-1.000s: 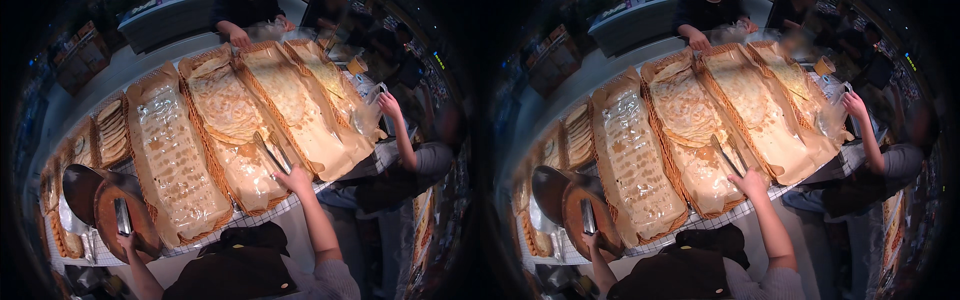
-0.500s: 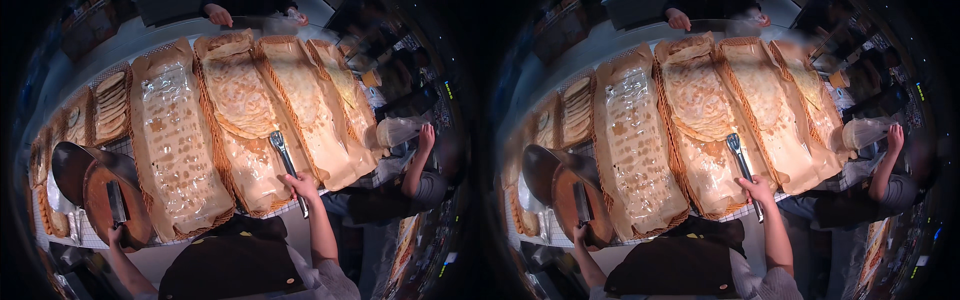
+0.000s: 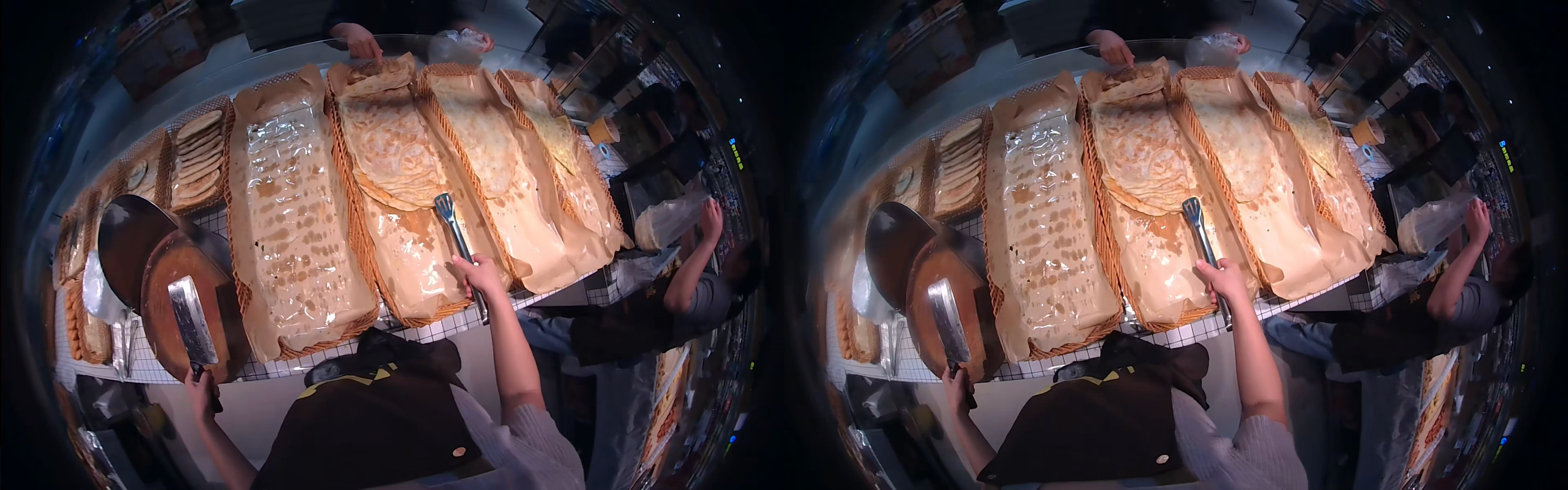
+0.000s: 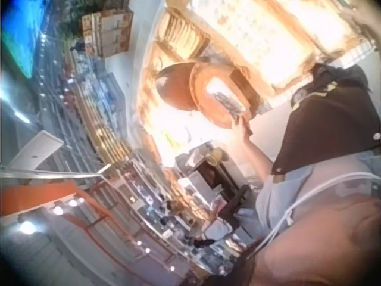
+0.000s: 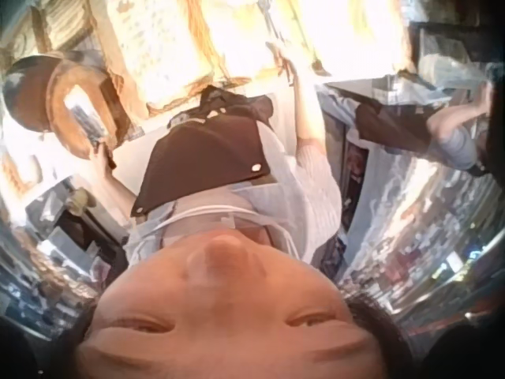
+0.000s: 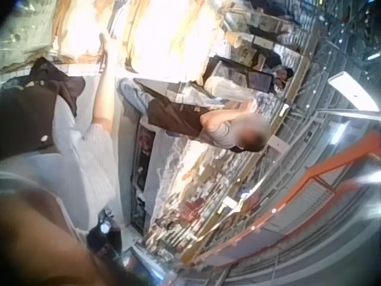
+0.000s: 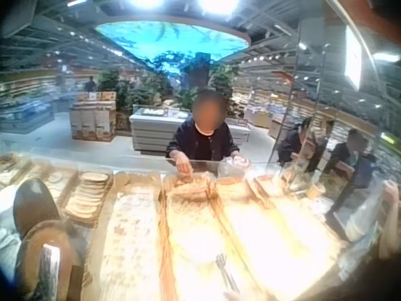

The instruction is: The person selects a flatbread from a display basket, places it on a wooden cutting board, and uses a cleaver and tongs to cut it into smaller pieces. The person then transfers the cut pieces into a plastic bag.

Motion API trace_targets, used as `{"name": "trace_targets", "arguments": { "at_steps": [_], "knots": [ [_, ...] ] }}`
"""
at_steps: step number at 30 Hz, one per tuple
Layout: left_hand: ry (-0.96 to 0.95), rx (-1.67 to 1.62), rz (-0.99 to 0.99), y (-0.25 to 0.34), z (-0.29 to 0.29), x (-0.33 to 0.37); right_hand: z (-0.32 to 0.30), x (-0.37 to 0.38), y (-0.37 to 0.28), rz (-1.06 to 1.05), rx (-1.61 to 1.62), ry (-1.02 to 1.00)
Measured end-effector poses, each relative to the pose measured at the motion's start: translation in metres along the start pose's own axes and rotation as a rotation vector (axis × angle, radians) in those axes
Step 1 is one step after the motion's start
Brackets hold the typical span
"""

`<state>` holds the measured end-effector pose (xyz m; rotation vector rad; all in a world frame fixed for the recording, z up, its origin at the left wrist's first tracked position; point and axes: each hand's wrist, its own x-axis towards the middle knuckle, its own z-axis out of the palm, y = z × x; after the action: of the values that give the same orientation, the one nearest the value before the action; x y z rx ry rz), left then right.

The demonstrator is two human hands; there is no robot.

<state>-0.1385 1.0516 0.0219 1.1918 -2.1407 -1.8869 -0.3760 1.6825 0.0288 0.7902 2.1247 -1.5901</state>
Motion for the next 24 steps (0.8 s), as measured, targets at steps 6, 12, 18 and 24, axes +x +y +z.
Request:
{"name": "trace_targets", "arguments": {
  "at_steps": [6,12,18,24],
  "knots": [
    [-0.163,0.036,0.03,0.047,0.043,-0.061,-0.01,0.004,-0.002,-0.049,0.038,-0.073],
    [-0.348,0.158,0.067,0.068,0.098,-0.09,-0.008,0.008,-0.011,0.051,0.086,-0.147],
    [-0.653,0.204,0.147,0.106,0.209,-0.086,-0.028,0.002,-0.036,-0.033,-0.004,-0.166],
    [-1.006,0.29,0.021,0.135,0.365,-0.038,-0.043,0.004,-0.092,-0.175,-0.088,-0.249]
  ]
}}
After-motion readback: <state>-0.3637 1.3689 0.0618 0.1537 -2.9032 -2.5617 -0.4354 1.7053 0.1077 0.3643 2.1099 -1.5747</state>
